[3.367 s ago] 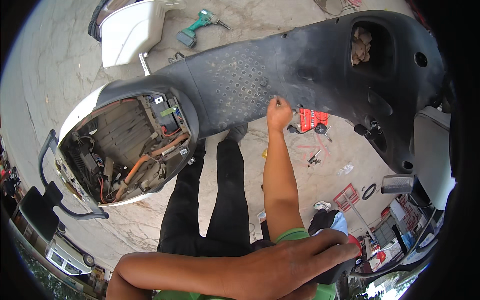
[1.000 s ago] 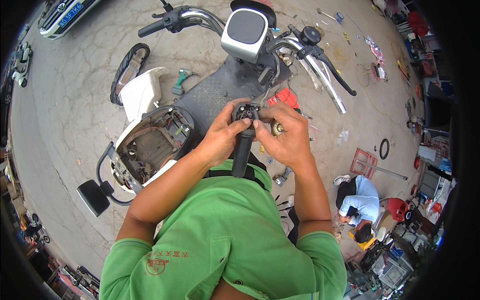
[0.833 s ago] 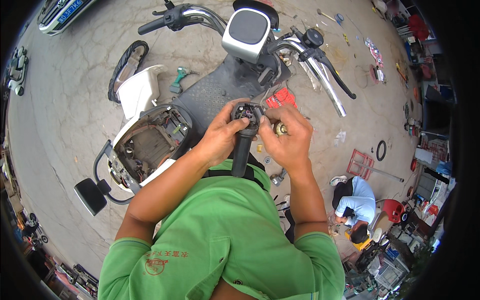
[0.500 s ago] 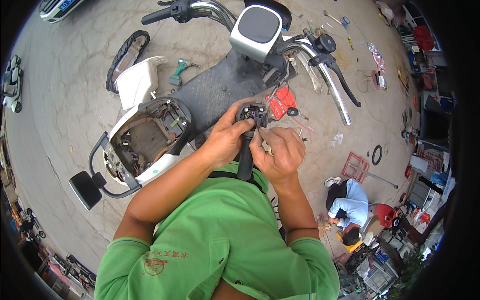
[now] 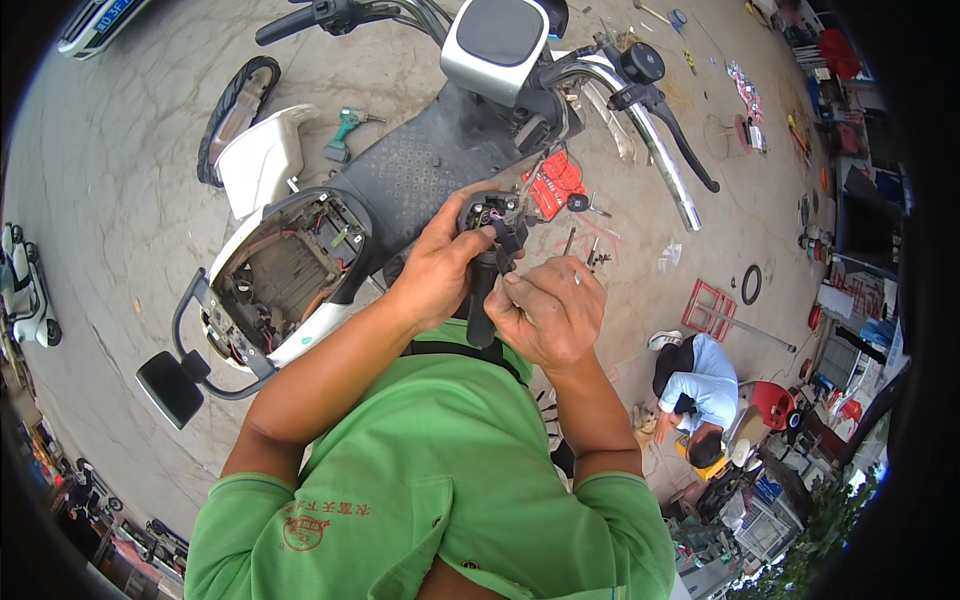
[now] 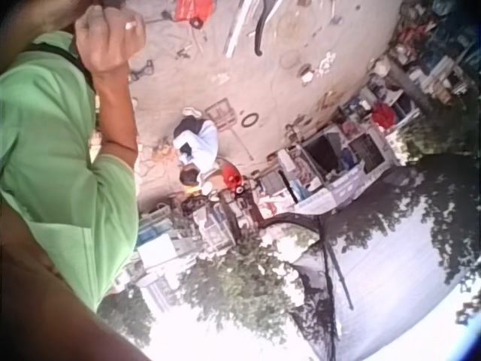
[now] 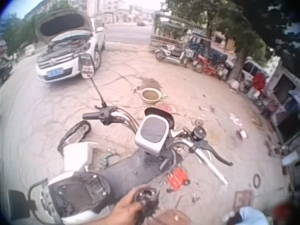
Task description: The person disassembles the right handlebar assembly of a white scooter using a yellow-handled screwdriver. They remove the brake lever, throttle grip, and control housing, exposing internal wiring. The person then reassembles the components in reverse order, securing them with screws.
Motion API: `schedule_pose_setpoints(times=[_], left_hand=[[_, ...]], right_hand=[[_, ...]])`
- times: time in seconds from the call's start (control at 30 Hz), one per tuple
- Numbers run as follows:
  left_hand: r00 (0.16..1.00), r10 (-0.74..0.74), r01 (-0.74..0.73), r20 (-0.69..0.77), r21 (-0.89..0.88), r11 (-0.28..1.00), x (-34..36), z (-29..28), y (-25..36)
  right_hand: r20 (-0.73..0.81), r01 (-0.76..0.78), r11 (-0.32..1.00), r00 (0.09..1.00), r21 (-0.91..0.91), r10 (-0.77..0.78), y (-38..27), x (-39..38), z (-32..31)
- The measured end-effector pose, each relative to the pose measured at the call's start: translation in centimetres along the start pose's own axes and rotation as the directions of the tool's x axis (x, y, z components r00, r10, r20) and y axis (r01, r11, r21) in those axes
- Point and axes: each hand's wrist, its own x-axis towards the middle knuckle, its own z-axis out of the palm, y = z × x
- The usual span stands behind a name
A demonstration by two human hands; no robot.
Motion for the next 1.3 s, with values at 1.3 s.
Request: schedule_pose_setpoints(times=[1.3], left_hand=[[0.960, 0.057, 0.067, 0.273, -0.424, 0.903, 2.3, -8.0, -2.2]], right_hand=[[0.493, -0.916, 0.399, 0.360, 0.027, 0.792, 16.8, -24.5, 26.4]])
